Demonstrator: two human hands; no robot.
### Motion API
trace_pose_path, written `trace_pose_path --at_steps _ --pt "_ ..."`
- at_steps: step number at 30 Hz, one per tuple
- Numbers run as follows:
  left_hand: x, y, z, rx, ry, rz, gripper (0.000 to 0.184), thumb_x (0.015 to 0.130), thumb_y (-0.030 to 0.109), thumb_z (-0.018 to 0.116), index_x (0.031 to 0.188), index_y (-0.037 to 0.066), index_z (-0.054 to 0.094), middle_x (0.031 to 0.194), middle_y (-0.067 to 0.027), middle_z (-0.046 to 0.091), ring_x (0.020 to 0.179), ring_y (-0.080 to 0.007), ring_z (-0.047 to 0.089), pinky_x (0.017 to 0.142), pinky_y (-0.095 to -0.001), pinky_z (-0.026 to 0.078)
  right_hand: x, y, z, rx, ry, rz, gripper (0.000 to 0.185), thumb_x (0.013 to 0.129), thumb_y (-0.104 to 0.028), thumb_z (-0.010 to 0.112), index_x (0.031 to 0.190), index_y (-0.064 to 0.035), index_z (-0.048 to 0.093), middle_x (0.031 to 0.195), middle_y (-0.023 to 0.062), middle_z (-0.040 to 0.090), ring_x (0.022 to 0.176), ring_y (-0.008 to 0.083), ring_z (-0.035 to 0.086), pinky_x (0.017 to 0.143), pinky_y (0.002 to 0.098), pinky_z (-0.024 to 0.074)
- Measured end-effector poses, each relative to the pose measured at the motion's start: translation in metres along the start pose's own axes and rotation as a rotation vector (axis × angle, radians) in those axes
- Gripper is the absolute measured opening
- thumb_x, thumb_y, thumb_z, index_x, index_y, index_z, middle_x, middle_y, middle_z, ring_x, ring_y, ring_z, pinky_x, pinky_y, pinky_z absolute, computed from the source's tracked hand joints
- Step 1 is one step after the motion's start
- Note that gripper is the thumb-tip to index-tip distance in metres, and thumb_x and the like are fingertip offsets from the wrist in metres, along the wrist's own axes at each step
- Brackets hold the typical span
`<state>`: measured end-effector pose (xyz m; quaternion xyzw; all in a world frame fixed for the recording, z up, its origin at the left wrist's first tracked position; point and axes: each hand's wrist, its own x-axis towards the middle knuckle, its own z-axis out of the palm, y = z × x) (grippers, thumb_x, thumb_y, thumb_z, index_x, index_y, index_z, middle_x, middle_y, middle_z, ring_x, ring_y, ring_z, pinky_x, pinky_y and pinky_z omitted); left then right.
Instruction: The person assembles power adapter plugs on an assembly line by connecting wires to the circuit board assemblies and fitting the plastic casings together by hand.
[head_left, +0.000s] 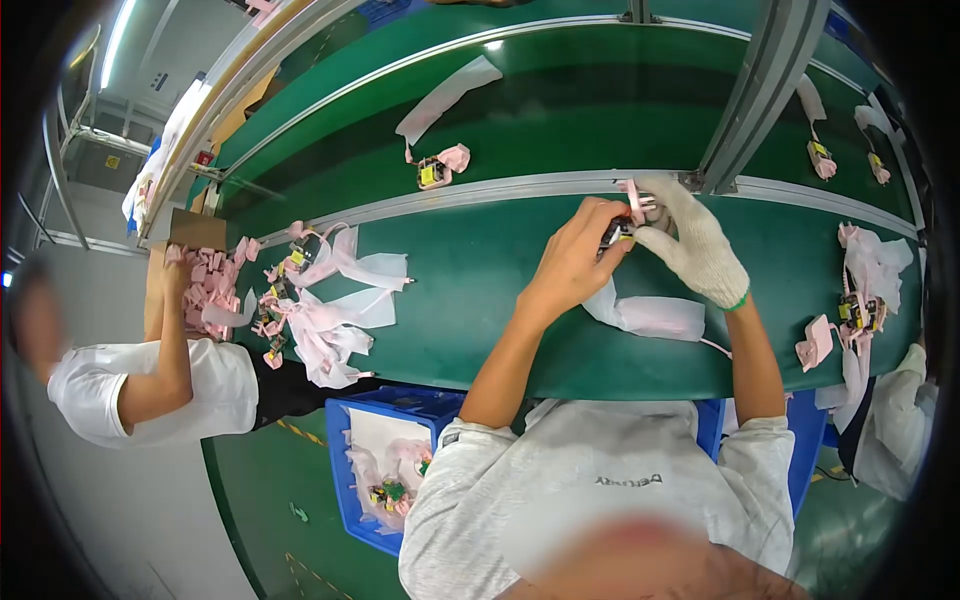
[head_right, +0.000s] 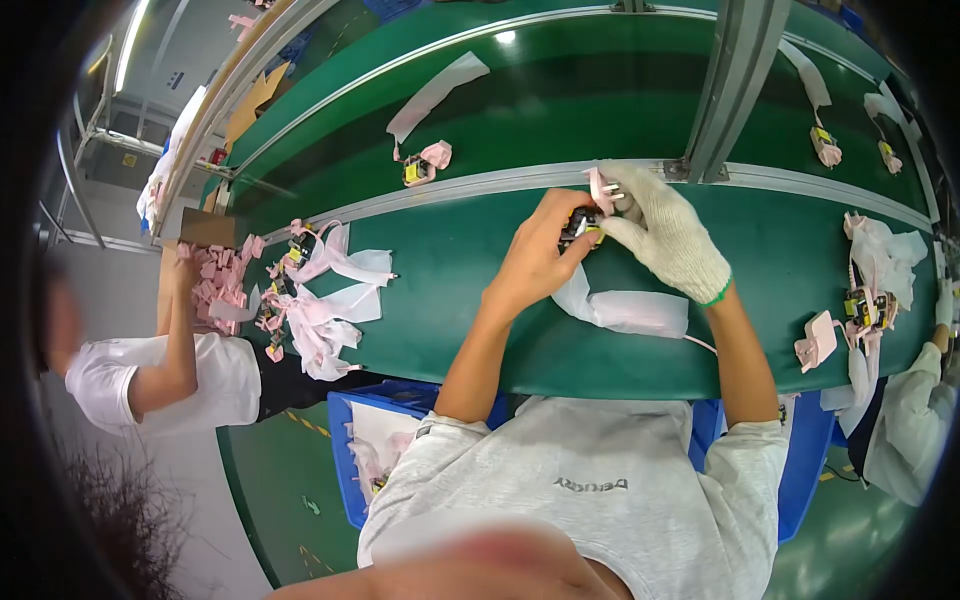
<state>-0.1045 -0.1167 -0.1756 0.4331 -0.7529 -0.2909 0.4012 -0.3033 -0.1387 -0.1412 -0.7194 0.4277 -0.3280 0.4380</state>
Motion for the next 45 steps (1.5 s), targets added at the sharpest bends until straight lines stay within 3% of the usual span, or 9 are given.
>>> trace_pose_path --at_steps 3,7,12,19,25,29,31,35,45 --pt "-0.002 -0.005 -0.007 -0.199 -0.114 -0.017 0.039 0.085 0.007 0.069 0.121 0.005 0.055 0.106 -0.0106 0.057 0.088 -0.0259 0.061 0.078 -0.0361 0.05 -0.003 -0.01 0.002 -0.475 0.307 -0.4 0.048 0.08 -0.002 0.072 0.125 -0.0066 0.056 0.115 0.0145 0.06 0.092 0.0277 0.063 0.078 0.0353 0.0517" --pt "-0.003 -0.009 -0.016 -0.357 -0.272 -0.074 0.037 0.085 0.007 0.069 0.119 0.006 0.056 0.106 -0.0103 0.058 0.091 -0.0251 0.06 0.079 -0.0362 0.049 -0.003 -0.021 -0.01 -0.752 0.094 -0.73 0.048 0.077 0.002 0.072 0.122 -0.0082 0.057 0.113 0.0164 0.059 0.088 0.0324 0.061 0.077 0.0377 0.052" --pt "-0.006 0.0 -0.014 -0.396 -0.283 -0.067 0.036 0.083 0.005 0.069 0.117 0.007 0.058 0.108 -0.0115 0.058 0.093 -0.0276 0.06 0.079 -0.038 0.049 -0.013 -0.027 -0.018 -0.798 -0.321 -0.513 0.043 0.08 0.004 0.068 0.12 -0.0082 0.057 0.116 0.0152 0.057 0.089 0.0296 0.062 0.081 0.0372 0.0521" --pt "-0.001 0.008 0.004 -0.04 0.027 0.132 0.037 0.081 0.003 0.069 0.116 0.007 0.059 0.107 -0.0149 0.058 0.091 -0.0358 0.059 0.078 -0.0387 0.051 -0.019 -0.012 -0.006 0.092 0.038 0.061 0.039 0.083 0.006 0.062 0.121 -0.0029 0.056 0.113 0.0101 0.057 0.085 0.0149 0.059 0.076 0.0275 0.0491" --pt "-0.004 -0.008 0.009 0.045 0.201 0.18 0.031 0.085 0.003 0.068 0.114 0.005 0.059 0.106 -0.0126 0.058 0.086 -0.0284 0.063 0.069 -0.0343 0.054 -0.018 -0.026 0.017 -0.033 0.147 -0.12 0.044 0.082 0.006 0.064 0.125 -0.0017 0.055 0.117 0.0102 0.058 0.093 0.0169 0.059 0.081 0.0293 0.0496" --pt "-0.005 -0.009 0.006 -0.613 0.224 -0.247 0.023 0.091 0.008 0.065 0.113 0.003 0.059 0.101 -0.0072 0.059 0.077 -0.0154 0.063 0.058 -0.0278 0.052 -0.01 -0.018 0.01 -0.137 0.172 -0.27 0.046 0.08 0.003 0.069 0.124 -0.0045 0.056 0.122 0.0115 0.059 0.105 0.0247 0.061 0.089 0.0344 0.05" --pt "-0.008 -0.007 -0.005 -0.748 0.041 -0.334 0.021 0.094 0.01 0.062 0.113 0.002 0.059 0.097 -0.0043 0.059 0.073 -0.01 0.061 0.054 -0.0238 0.05 0.0 -0.014 0.003 -0.671 0.177 -0.65 0.047 0.079 0.0 0.072 0.123 -0.0063 0.058 0.125 0.0122 0.059 0.111 0.0297 0.06 0.095 0.0375 0.0492" --pt "-0.008 -0.005 -0.017 -0.753 -0.165 -0.349 0.021 0.096 0.012 0.06 0.114 0.002 0.058 0.091 -0.003 0.06 0.068 -0.008 0.06 0.053 -0.0221 0.048 0.004 -0.012 -0.008 -0.485 0.027 -0.715 0.048 0.074 -0.004 0.077 0.119 -0.0092 0.061 0.13 0.0134 0.058 0.115 0.0347 0.059 0.099 0.0398 0.0478" --pt "-0.005 0.01 0.0 -0.479 0.025 -0.275 0.027 0.093 0.007 0.06 0.119 0.002 0.055 0.102 -0.0071 0.061 0.071 -0.0107 0.062 0.059 -0.0248 0.052 -0.001 -0.013 0.004 -0.275 0.037 -0.348 0.038 0.073 -0.011 0.081 0.107 -0.0091 0.063 0.108 0.0111 0.062 0.1 0.031 0.061 0.086 0.039 0.0512"
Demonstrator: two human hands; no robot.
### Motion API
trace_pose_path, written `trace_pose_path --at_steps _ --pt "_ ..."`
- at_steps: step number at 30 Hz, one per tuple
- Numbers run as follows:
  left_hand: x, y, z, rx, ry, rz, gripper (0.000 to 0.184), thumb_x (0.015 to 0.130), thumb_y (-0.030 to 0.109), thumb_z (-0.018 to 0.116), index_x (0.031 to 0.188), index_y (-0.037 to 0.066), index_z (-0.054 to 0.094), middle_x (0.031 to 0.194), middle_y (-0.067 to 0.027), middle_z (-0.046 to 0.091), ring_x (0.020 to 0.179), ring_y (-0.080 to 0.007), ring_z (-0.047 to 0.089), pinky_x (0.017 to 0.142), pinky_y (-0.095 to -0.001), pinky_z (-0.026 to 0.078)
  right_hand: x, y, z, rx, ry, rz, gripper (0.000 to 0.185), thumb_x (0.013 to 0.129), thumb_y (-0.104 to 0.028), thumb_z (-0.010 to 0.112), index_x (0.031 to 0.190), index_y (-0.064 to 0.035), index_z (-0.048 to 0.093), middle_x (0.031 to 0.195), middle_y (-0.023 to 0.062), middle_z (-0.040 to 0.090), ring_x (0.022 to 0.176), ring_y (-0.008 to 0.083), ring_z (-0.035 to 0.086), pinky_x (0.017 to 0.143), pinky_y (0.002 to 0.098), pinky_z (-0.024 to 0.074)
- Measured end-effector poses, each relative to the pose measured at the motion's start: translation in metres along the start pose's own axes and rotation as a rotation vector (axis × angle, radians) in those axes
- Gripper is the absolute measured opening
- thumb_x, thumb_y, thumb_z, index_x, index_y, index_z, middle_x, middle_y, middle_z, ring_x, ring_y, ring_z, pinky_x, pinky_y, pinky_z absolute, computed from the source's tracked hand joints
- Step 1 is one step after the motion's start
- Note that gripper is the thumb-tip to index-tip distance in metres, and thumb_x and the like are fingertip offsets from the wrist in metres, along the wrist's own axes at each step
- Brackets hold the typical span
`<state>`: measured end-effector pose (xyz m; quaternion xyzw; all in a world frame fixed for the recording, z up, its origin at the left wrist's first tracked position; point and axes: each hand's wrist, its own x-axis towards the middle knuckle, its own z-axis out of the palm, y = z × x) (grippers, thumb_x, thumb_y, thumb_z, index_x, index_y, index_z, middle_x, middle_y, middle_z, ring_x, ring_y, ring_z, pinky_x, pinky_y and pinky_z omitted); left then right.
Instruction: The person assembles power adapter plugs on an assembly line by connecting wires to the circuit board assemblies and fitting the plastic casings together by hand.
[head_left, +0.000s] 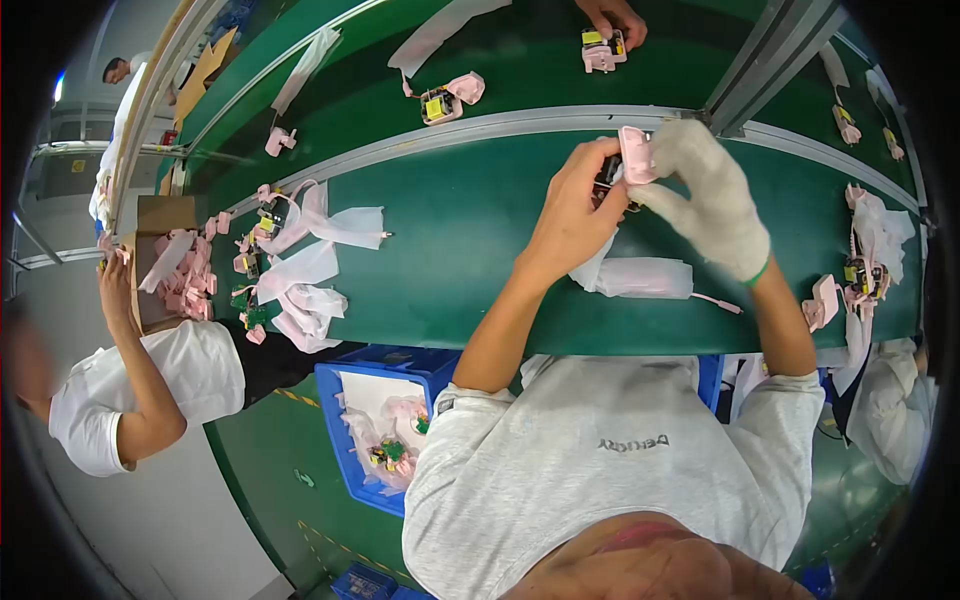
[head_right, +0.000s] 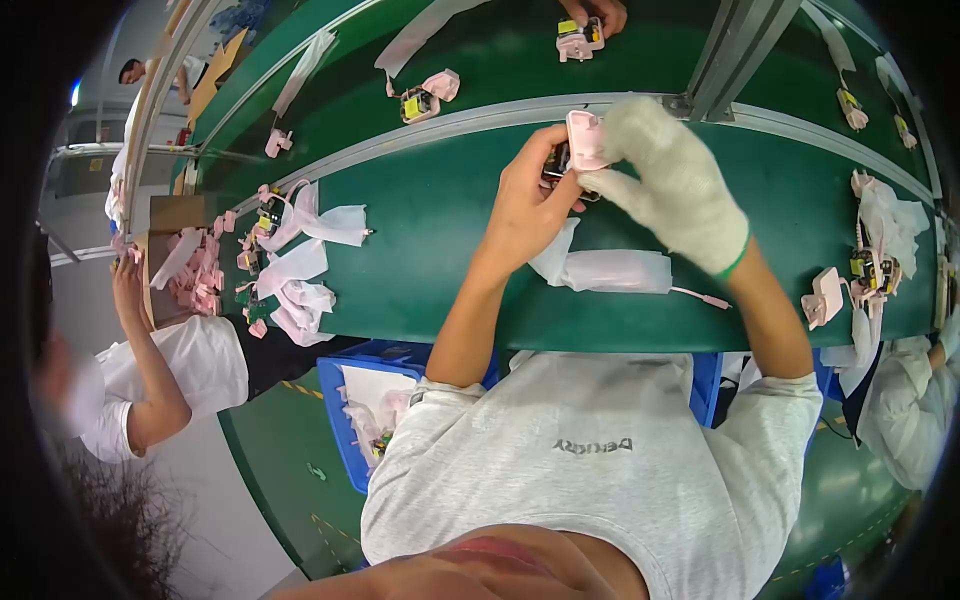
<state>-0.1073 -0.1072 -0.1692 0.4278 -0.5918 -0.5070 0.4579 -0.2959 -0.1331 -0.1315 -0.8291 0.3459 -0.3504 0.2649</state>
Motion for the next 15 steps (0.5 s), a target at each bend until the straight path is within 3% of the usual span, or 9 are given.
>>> trace_pose_path --at_steps 2,6,11,15 --pt "0.0 -0.006 -0.001 0.025 0.065 0.004 0.028 0.092 0.003 0.06 0.119 0.001 0.056 0.107 -0.008 0.059 0.075 -0.0122 0.063 0.062 -0.025 0.053 -0.005 0.001 0.018 -0.33 0.167 -0.174 0.035 0.074 -0.012 0.081 0.103 -0.0093 0.063 0.102 0.01 0.063 0.096 0.0298 0.062 0.082 0.038 0.0518" --pt "0.001 -0.013 -0.008 -0.048 0.051 -0.001 0.027 0.091 -0.001 0.059 0.117 0.0 0.057 0.112 -0.0083 0.056 0.081 -0.014 0.064 0.065 -0.025 0.055 -0.006 0.001 0.026 -0.405 0.152 -0.256 0.034 0.073 -0.011 0.081 0.102 -0.0104 0.063 0.102 0.0098 0.063 0.093 0.0311 0.063 0.079 0.0377 0.0527" --pt "-0.001 -0.008 -0.009 -0.237 -0.054 -0.022 0.025 0.09 -0.005 0.058 0.115 -0.001 0.059 0.109 -0.008 0.056 0.085 -0.0153 0.065 0.065 -0.0254 0.057 -0.002 -0.012 0.017 -0.46 0.239 -0.342 0.034 0.074 -0.009 0.081 0.102 -0.0108 0.061 0.108 0.0111 0.064 0.094 0.0324 0.064 0.08 0.038 0.0537" --pt "-0.004 -0.007 -0.003 -0.123 -0.011 0.073 0.023 0.091 -0.004 0.058 0.114 -0.001 0.059 0.108 -0.0084 0.056 0.084 -0.0153 0.066 0.065 -0.0263 0.059 -0.012 -0.005 0.023 -0.247 0.237 -0.248 0.034 0.074 -0.006 0.079 0.103 -0.0097 0.062 0.116 0.0124 0.065 0.1 0.033 0.064 0.086 0.0376 0.0531"
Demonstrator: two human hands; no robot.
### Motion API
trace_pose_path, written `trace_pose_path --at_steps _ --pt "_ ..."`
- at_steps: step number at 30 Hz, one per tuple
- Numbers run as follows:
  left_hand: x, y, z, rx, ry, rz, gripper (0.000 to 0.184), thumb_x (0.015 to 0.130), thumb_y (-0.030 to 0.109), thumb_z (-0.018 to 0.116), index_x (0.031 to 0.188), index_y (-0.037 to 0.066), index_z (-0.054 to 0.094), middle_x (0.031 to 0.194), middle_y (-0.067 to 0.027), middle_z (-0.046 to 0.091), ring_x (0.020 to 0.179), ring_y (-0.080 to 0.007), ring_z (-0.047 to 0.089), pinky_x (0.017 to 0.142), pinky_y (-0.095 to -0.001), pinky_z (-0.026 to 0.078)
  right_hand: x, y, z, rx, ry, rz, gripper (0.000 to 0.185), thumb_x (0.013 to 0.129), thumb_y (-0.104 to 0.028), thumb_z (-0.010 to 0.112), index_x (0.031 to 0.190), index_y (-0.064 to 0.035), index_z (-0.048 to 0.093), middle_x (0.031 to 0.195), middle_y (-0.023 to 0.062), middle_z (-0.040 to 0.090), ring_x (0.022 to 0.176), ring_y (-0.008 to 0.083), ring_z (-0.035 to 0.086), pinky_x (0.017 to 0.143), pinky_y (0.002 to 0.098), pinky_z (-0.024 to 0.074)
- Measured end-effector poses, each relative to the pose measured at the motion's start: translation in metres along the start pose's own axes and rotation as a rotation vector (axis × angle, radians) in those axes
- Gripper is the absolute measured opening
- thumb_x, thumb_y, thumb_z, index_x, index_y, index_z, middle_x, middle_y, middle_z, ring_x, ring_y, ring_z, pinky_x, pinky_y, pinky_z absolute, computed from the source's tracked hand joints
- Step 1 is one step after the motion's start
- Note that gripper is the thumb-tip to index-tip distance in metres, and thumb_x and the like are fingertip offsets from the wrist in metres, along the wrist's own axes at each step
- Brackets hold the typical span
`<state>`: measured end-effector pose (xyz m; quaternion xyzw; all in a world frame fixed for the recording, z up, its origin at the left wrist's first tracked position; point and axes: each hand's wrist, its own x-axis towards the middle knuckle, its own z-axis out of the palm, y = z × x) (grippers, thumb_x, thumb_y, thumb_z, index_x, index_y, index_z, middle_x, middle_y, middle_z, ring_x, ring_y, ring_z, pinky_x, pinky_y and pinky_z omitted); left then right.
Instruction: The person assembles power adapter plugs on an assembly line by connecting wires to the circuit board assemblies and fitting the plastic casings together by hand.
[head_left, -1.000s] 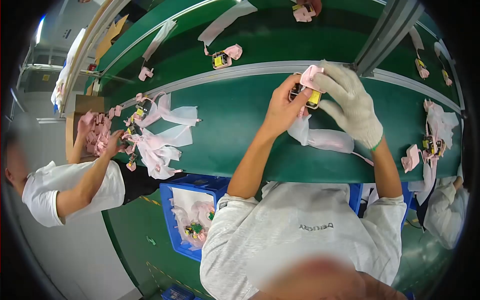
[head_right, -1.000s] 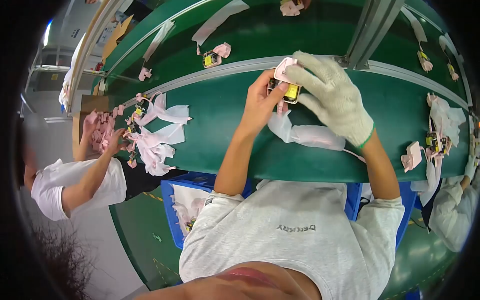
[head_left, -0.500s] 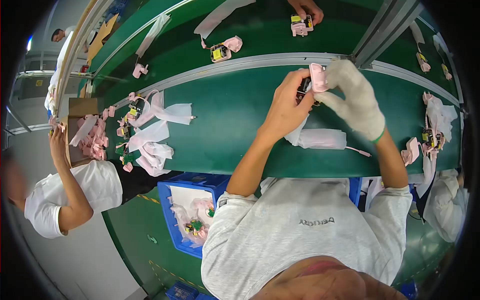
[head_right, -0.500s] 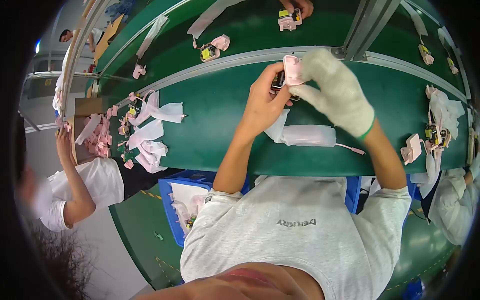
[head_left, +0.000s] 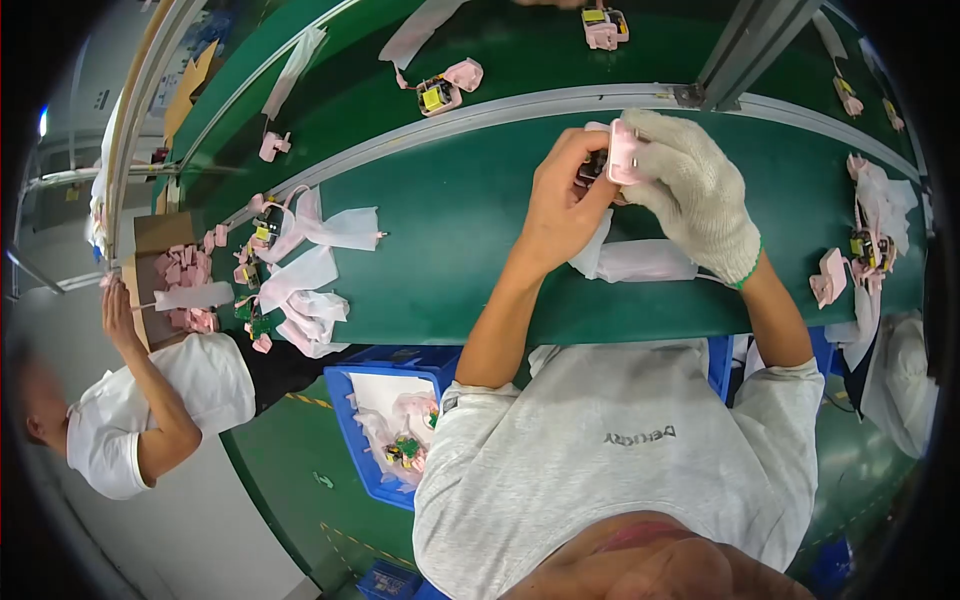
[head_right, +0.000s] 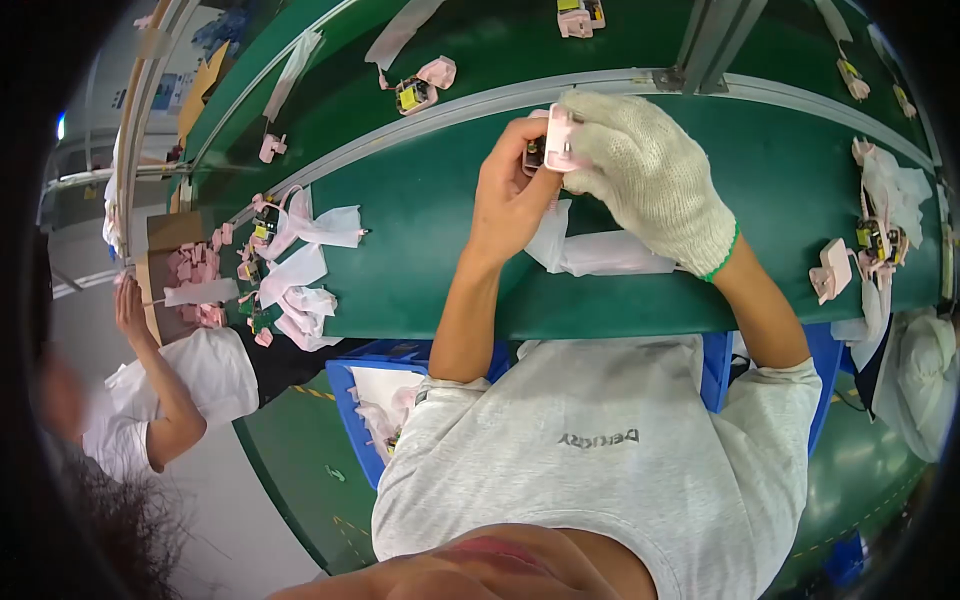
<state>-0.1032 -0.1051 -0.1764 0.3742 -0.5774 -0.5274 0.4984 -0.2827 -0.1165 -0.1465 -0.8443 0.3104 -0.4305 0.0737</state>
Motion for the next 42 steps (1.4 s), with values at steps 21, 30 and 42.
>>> trace_pose_path --at_steps 21,30,42 --pt "0.001 -0.001 0.013 0.094 0.152 0.068 0.015 0.092 0.001 0.06 0.107 0.0 0.058 0.106 -0.0081 0.053 0.081 -0.0141 0.063 0.064 -0.0263 0.061 -0.012 0.017 0.01 0.382 0.063 0.299 0.027 0.089 -0.005 0.068 0.115 -0.0011 0.062 0.121 0.0114 0.063 0.104 0.022 0.063 0.089 0.0325 0.0513" --pt "-0.002 -0.012 0.016 0.226 0.248 0.193 0.042 0.094 0.01 0.061 0.128 -0.002 0.039 0.107 -0.0155 0.054 0.087 -0.018 0.06 0.073 -0.0305 0.054 -0.016 0.016 0.017 0.403 0.091 0.531 0.024 0.094 -0.007 0.061 0.117 0.0006 0.062 0.119 0.0085 0.063 0.101 0.0144 0.061 0.088 0.0278 0.0509" --pt "-0.003 -0.013 0.013 0.199 0.166 0.178 0.052 0.096 0.013 0.058 0.135 -0.003 0.029 0.113 -0.0208 0.054 0.096 -0.0232 0.058 0.085 -0.0354 0.05 -0.013 0.025 0.015 0.521 0.002 0.607 0.025 0.094 -0.009 0.06 0.117 0.0009 0.063 0.118 0.0077 0.064 0.101 0.0137 0.061 0.09 0.0282 0.0511"
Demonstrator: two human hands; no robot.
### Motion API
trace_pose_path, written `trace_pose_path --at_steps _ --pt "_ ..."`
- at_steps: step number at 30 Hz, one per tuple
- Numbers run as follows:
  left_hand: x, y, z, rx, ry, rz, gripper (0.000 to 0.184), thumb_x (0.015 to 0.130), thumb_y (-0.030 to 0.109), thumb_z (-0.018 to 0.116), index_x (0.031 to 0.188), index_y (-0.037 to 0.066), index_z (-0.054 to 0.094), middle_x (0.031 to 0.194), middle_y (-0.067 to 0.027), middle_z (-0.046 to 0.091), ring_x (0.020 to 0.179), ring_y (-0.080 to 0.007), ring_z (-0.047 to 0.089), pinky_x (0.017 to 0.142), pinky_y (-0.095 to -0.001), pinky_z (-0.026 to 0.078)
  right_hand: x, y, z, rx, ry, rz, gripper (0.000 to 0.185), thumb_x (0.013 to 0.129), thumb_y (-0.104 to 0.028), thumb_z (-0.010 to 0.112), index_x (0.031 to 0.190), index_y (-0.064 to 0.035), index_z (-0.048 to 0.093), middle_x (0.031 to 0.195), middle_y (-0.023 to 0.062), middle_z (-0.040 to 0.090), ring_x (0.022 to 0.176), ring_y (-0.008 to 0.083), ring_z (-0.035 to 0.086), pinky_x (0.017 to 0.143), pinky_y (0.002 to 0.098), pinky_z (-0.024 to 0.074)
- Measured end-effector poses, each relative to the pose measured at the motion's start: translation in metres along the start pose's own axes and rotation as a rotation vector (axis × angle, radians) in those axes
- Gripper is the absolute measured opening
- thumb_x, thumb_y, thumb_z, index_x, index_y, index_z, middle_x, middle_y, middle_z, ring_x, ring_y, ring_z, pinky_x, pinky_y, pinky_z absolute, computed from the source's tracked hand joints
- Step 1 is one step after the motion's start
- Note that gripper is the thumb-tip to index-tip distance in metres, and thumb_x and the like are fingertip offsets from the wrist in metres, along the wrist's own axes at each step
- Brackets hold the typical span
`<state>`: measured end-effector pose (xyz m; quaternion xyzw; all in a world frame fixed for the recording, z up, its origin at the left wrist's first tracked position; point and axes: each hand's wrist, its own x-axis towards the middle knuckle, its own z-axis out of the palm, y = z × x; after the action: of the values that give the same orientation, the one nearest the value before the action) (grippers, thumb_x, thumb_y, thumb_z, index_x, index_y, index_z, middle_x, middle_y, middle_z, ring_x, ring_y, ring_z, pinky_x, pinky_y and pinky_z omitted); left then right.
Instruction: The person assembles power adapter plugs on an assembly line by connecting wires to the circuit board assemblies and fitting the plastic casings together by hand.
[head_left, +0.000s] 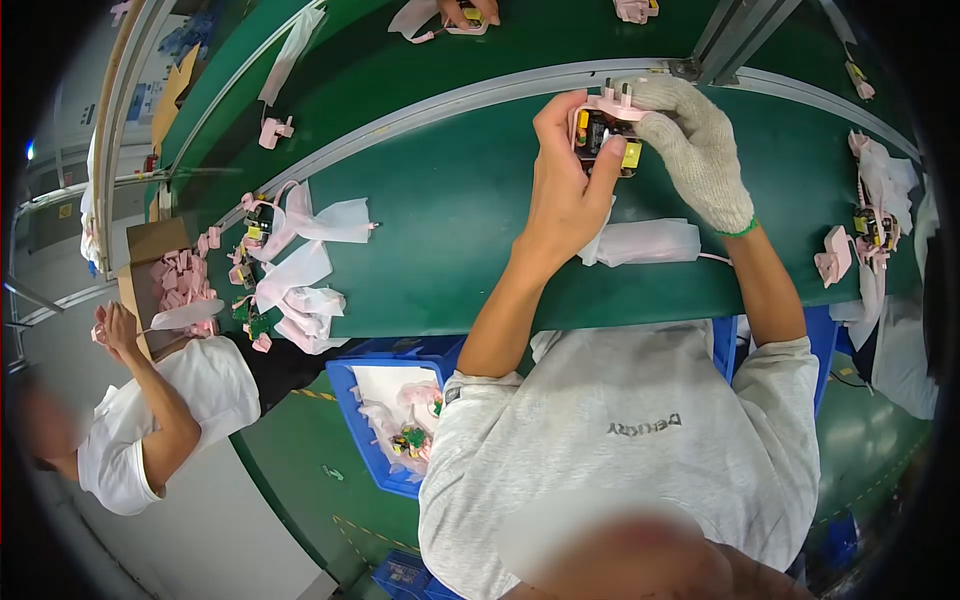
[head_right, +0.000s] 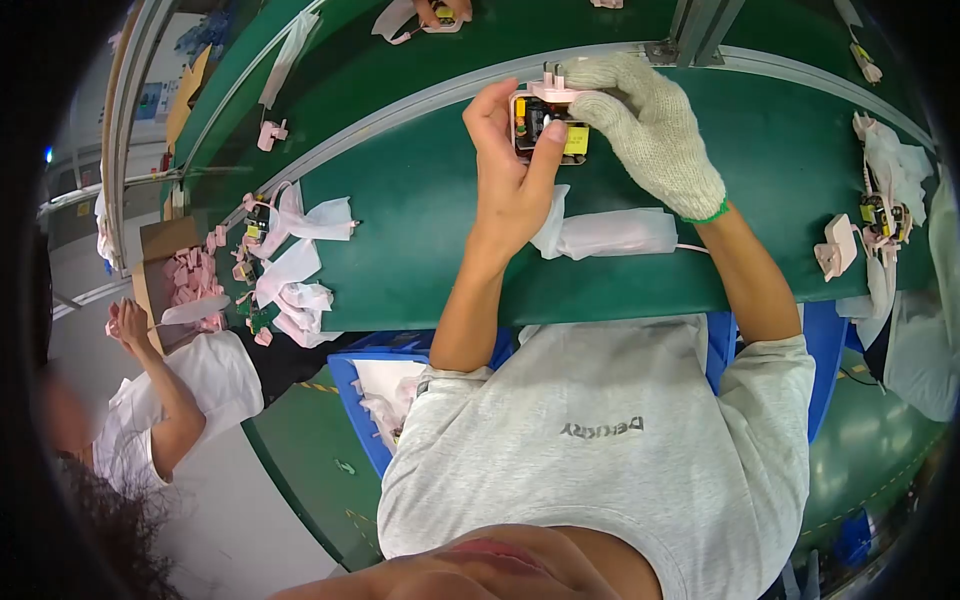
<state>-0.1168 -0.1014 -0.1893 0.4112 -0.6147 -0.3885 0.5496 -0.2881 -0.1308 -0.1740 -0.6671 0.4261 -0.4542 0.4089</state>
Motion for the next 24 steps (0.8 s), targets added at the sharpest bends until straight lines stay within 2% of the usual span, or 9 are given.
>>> trace_pose_path --at_steps 6,14,17,24 --pt "0.0012 0.0018 0.0 -0.064 0.019 0.011 0.052 0.096 0.013 0.058 0.135 -0.003 0.028 0.115 -0.0202 0.054 0.099 -0.0223 0.056 0.087 -0.0347 0.049 -0.0002 0.0 0.0027 0.054 0.033 0.01 0.025 0.095 -0.008 0.061 0.118 0.0012 0.062 0.117 0.0076 0.064 0.101 0.0138 0.061 0.09 0.0279 0.0509" --pt "0.0009 -0.0024 -0.0018 0.001 -0.008 -0.001 0.053 0.096 0.012 0.059 0.136 -0.003 0.027 0.116 -0.0193 0.053 0.099 -0.0216 0.056 0.088 -0.0357 0.048 0.0016 0.0014 0.003 -0.096 0.015 -0.091 0.023 0.093 -0.009 0.062 0.114 0.002 0.064 0.117 0.0085 0.064 0.102 0.0154 0.06 0.09 0.0283 0.0499" --pt "0.0006 -0.0018 -0.0016 -0.023 0.008 -0.013 0.053 0.096 0.013 0.059 0.136 -0.003 0.028 0.116 -0.0198 0.053 0.098 -0.0222 0.056 0.088 -0.0362 0.048 0.001 0.0015 0.0036 -0.03 0.005 0.012 0.023 0.093 -0.009 0.063 0.112 0.0023 0.065 0.114 0.0084 0.064 0.101 0.0152 0.06 0.091 0.0285 0.0494" --pt "0.0001 -0.0021 -0.0035 0.032 -0.007 -0.024 0.053 0.094 0.014 0.06 0.137 -0.002 0.032 0.118 -0.0205 0.053 0.097 -0.0255 0.057 0.088 -0.0374 0.048 0.0019 -0.0022 0.0044 -0.012 -0.009 0.004 0.021 0.093 -0.008 0.062 0.111 0.0028 0.065 0.113 0.0081 0.064 0.101 0.0147 0.06 0.091 0.0283 0.0487"
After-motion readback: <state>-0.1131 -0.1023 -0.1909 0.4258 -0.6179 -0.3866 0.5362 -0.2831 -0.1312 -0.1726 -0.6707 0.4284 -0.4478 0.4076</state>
